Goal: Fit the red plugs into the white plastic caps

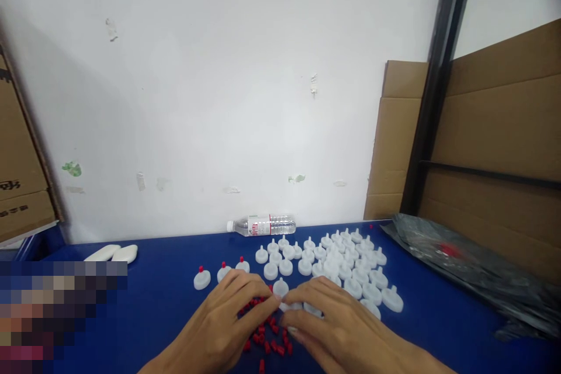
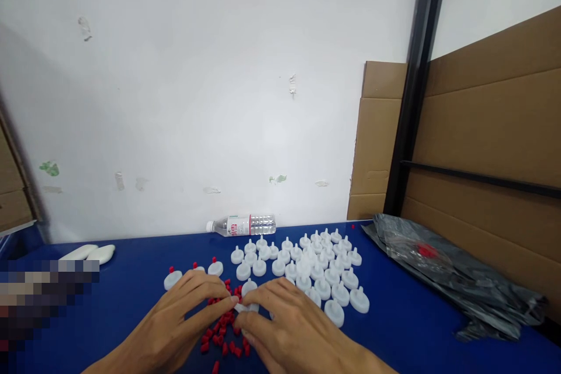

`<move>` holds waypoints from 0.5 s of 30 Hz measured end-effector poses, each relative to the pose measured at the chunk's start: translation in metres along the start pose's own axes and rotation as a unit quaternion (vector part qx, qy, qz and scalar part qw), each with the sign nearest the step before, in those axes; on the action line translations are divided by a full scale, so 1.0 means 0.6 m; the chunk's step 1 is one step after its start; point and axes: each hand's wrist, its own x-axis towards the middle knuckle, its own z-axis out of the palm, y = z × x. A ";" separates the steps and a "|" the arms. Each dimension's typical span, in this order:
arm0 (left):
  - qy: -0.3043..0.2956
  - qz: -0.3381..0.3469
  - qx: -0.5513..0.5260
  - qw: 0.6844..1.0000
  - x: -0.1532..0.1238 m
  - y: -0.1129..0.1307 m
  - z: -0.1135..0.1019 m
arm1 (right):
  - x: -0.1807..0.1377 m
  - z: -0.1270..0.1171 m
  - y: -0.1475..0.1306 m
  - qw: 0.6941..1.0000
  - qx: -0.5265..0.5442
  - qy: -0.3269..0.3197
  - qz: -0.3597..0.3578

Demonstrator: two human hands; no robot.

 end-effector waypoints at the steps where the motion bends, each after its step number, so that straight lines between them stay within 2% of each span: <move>1: 0.003 -0.001 -0.004 1.000 0.000 0.000 0.000 | 0.000 -0.001 0.001 1.000 0.002 -0.002 -0.005; 7: 0.006 0.003 -0.012 1.000 0.002 0.005 0.004 | 0.002 0.001 0.007 0.999 -0.012 -0.025 -0.038; 11: -0.006 -0.007 0.038 0.999 0.006 0.005 0.007 | 0.000 0.008 0.006 0.998 -0.032 -0.034 -0.039; 15: -0.019 0.016 0.062 0.998 0.011 0.012 0.007 | -0.001 0.017 0.012 0.995 -0.053 -0.054 -0.063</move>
